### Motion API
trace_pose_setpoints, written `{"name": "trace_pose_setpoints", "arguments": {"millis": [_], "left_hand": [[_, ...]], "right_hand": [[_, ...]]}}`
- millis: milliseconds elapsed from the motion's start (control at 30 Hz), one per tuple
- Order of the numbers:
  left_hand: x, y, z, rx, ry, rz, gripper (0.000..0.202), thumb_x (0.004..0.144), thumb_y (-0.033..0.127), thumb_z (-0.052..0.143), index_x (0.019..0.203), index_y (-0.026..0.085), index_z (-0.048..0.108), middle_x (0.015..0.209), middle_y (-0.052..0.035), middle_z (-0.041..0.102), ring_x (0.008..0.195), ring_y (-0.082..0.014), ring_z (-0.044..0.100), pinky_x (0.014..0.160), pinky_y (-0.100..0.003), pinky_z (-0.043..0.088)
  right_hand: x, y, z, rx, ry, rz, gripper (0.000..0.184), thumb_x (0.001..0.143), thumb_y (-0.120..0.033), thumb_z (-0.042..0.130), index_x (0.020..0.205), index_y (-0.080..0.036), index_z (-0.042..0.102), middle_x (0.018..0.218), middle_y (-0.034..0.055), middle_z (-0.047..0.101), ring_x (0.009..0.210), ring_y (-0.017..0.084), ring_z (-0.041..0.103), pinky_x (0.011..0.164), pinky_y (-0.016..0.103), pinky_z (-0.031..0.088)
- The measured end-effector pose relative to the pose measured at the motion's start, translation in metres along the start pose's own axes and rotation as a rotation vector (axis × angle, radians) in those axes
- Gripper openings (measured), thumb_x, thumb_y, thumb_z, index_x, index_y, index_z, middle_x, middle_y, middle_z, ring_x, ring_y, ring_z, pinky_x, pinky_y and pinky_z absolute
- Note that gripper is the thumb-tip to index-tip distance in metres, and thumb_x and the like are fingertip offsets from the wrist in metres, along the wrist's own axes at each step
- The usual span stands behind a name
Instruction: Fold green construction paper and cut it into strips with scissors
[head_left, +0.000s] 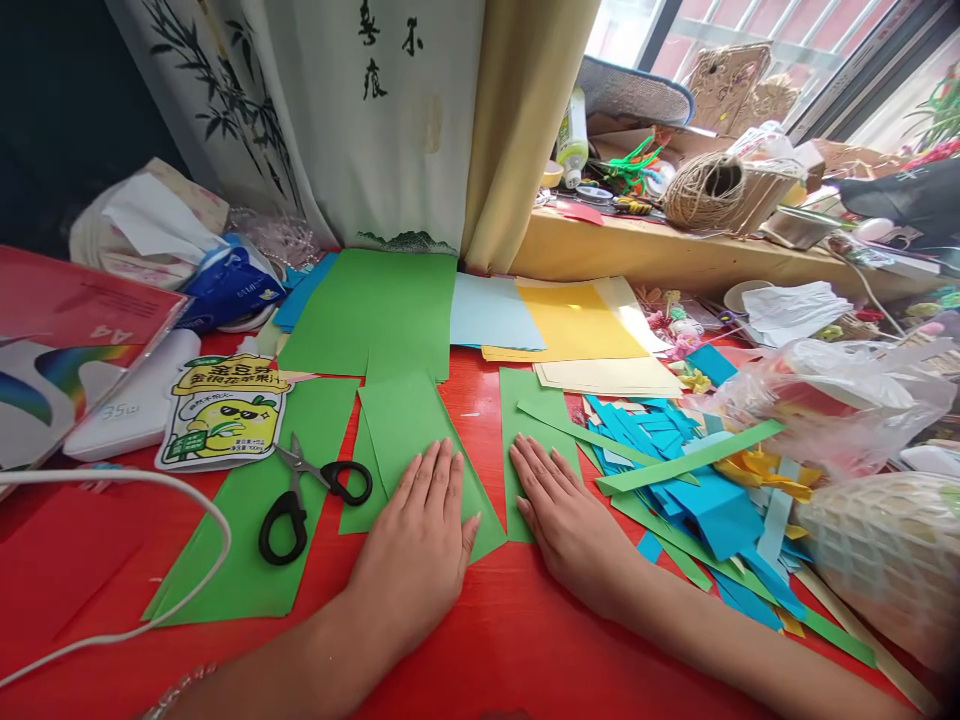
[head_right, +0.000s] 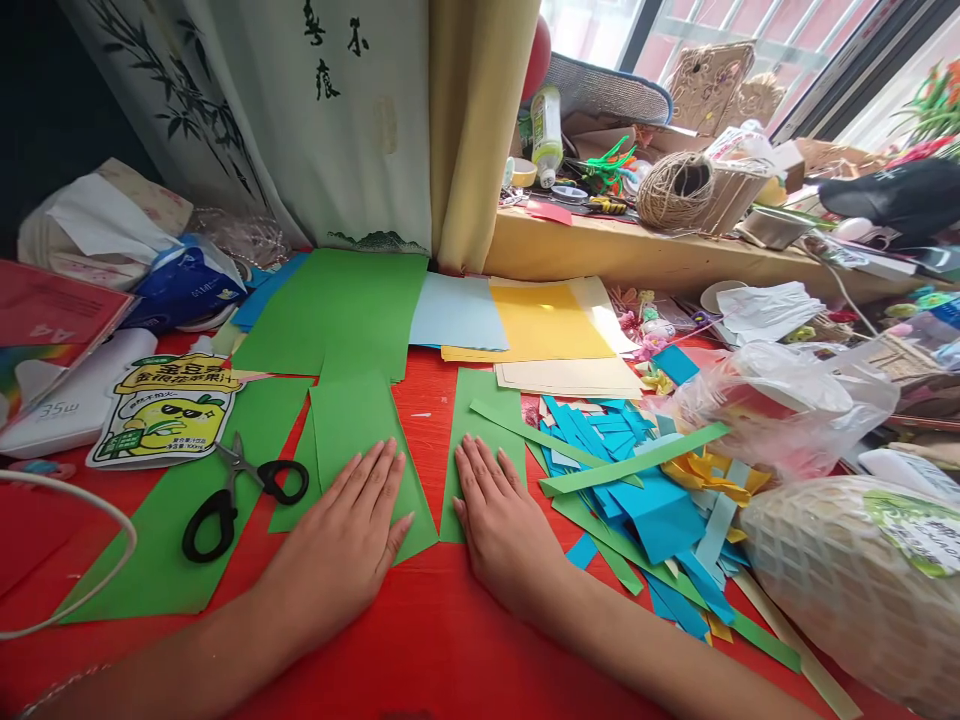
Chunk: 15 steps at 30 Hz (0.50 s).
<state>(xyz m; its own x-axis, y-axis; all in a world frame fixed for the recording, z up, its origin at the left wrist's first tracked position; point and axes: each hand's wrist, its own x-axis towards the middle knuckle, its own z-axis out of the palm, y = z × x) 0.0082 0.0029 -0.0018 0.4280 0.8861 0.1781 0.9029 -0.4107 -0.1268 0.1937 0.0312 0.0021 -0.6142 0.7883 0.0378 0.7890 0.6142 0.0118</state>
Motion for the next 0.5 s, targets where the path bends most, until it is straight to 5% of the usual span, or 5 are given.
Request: {"name": "trace_pose_setpoints", "arguments": {"millis": [267,500], "left_hand": [[0.000,-0.009,-0.002,0.056,0.013,0.093,0.053,0.091,0.031,0.025,0.130,-0.001,0.042,0.137,-0.0225,0.036,0.128,-0.0320,0.034,0.103,-0.044,0.037],[0.006,-0.008,-0.006,0.074,0.165,0.193,0.044,0.091,0.022,0.031,0.124,0.002,0.051,0.130,-0.0194,0.049,0.124,-0.0303,0.041,0.099,-0.041,0.042]], "right_hand": [[-0.003,0.004,0.001,0.025,0.028,-0.001,0.049,0.094,-0.026,0.027,0.138,-0.003,0.030,0.145,0.0157,0.022,0.135,0.025,0.014,0.108,0.046,0.027],[-0.009,-0.008,0.004,0.007,0.073,-0.108,0.048,0.093,-0.023,0.030,0.138,-0.004,0.033,0.144,0.0160,0.025,0.134,0.027,0.020,0.106,0.046,0.032]]}}
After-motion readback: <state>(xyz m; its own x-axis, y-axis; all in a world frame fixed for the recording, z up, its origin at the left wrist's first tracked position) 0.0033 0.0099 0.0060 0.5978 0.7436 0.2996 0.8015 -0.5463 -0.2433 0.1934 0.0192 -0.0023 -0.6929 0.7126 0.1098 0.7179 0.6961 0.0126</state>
